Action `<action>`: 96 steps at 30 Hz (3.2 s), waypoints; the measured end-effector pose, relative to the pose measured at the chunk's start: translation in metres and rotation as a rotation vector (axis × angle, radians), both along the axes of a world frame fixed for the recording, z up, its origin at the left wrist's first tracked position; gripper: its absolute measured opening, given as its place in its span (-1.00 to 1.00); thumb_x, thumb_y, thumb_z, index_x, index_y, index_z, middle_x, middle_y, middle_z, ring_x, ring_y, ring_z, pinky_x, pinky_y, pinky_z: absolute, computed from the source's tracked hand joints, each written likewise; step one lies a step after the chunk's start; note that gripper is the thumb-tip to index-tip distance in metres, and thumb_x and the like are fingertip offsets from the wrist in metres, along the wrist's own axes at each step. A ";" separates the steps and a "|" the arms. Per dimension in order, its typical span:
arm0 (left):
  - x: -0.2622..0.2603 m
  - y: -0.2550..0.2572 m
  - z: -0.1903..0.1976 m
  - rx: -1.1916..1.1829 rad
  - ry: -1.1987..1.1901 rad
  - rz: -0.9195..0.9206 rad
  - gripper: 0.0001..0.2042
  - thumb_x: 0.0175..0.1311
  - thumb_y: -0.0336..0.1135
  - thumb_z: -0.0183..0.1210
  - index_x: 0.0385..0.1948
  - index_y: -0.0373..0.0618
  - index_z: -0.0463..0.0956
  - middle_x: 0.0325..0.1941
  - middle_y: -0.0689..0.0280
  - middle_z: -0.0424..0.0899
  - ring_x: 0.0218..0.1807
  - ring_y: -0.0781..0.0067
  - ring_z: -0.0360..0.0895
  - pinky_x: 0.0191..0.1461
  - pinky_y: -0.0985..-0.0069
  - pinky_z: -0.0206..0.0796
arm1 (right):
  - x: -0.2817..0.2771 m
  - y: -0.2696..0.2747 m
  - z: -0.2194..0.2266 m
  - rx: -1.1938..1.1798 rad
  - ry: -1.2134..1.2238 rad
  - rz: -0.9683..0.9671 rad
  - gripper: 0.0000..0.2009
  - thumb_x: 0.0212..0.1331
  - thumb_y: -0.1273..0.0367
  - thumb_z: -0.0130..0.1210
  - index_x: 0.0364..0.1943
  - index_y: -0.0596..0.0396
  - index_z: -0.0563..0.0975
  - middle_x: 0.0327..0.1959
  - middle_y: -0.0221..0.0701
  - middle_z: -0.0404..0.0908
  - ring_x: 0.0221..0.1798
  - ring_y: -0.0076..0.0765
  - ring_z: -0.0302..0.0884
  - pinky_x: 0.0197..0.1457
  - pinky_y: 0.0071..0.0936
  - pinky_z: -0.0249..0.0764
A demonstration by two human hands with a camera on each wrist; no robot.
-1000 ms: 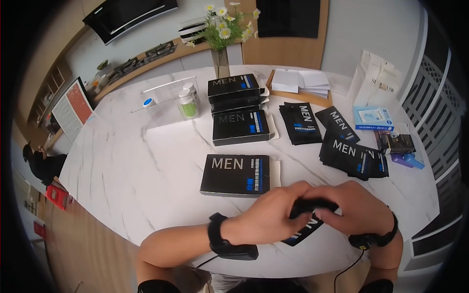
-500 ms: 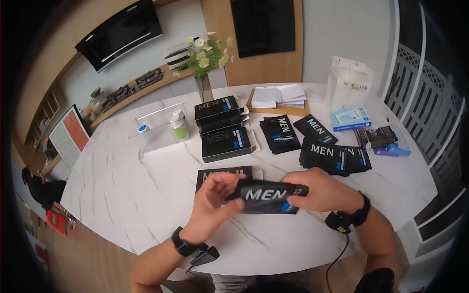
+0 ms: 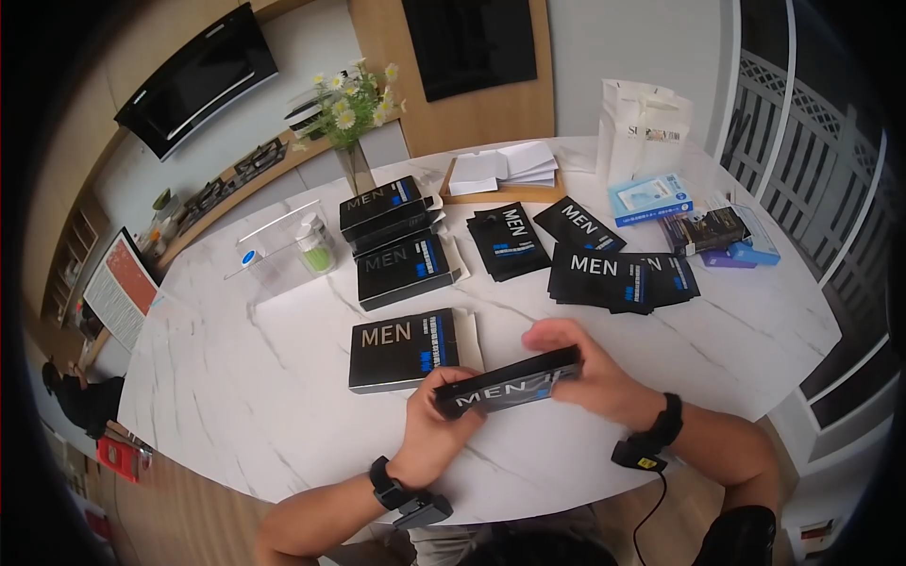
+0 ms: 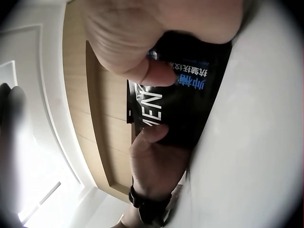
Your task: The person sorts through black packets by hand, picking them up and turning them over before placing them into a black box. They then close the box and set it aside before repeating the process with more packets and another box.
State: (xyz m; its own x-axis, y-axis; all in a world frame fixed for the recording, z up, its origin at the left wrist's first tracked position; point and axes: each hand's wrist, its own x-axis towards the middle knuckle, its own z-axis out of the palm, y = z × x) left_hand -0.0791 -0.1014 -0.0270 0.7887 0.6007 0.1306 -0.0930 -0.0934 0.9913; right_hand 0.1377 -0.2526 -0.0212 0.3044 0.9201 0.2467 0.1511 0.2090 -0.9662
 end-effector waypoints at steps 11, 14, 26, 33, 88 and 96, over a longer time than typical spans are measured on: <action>-0.013 0.033 0.039 0.662 0.042 0.098 -0.61 0.14 -0.66 0.24 0.05 -0.17 0.56 0.13 0.19 0.56 0.16 0.33 0.57 0.26 0.45 0.40 | 0.016 -0.008 0.017 -0.235 -0.181 -0.034 -0.66 0.31 0.50 0.27 0.16 0.26 0.60 -0.09 -0.38 0.72 -0.15 -0.55 0.63 -0.05 -0.52 0.59; 0.001 0.059 0.073 1.154 0.168 0.117 -0.61 0.15 -0.47 0.34 0.07 -0.08 0.62 0.28 0.03 0.49 0.36 -0.03 0.45 0.40 0.12 0.32 | 0.028 -0.007 0.023 -0.099 -0.019 -0.226 -0.63 0.35 0.50 0.25 0.20 0.32 0.54 -0.19 -0.41 0.69 -0.21 -0.60 0.58 -0.11 -0.55 0.57; 0.042 0.080 0.064 1.187 0.983 -0.256 0.07 0.04 0.40 0.40 0.57 0.00 0.23 0.56 -0.04 0.29 0.62 -0.15 0.19 0.68 -0.18 -0.08 | 0.035 -0.008 0.008 -0.160 0.043 -0.294 -0.57 0.42 0.50 0.23 0.30 0.34 0.44 -0.01 -0.38 0.68 -0.05 -0.62 0.60 0.02 -0.56 0.61; 0.030 0.087 0.077 1.173 0.688 -0.230 0.11 -0.13 0.07 0.61 0.53 -0.15 0.22 0.41 0.02 0.40 0.45 -0.07 0.37 0.55 0.07 0.16 | 0.033 -0.002 0.008 -0.017 0.092 -0.267 -0.62 0.43 0.47 0.22 0.25 0.31 0.49 -0.01 -0.35 0.70 -0.04 -0.55 0.64 0.02 -0.47 0.66; -0.006 0.076 -0.001 -0.045 -0.037 0.100 -0.45 -0.01 -0.76 0.08 0.14 -0.21 0.44 -0.03 0.38 0.61 -0.06 0.55 0.51 -0.02 0.56 0.37 | -0.019 0.073 -0.005 -0.045 -0.199 -0.095 -0.24 0.21 0.63 0.06 0.55 0.22 0.09 0.40 -0.17 0.35 0.56 -0.28 0.16 0.58 -0.34 0.17; -0.002 0.073 0.009 -0.139 -0.027 0.141 -0.60 0.07 -0.71 0.14 0.01 -0.22 0.50 -0.20 0.43 0.58 -0.16 0.65 0.46 -0.10 0.61 0.35 | -0.004 0.071 -0.018 -0.007 -0.256 -0.083 -0.28 0.26 0.55 0.16 0.52 0.23 0.14 0.36 -0.18 0.37 0.44 -0.27 0.31 0.54 -0.28 0.24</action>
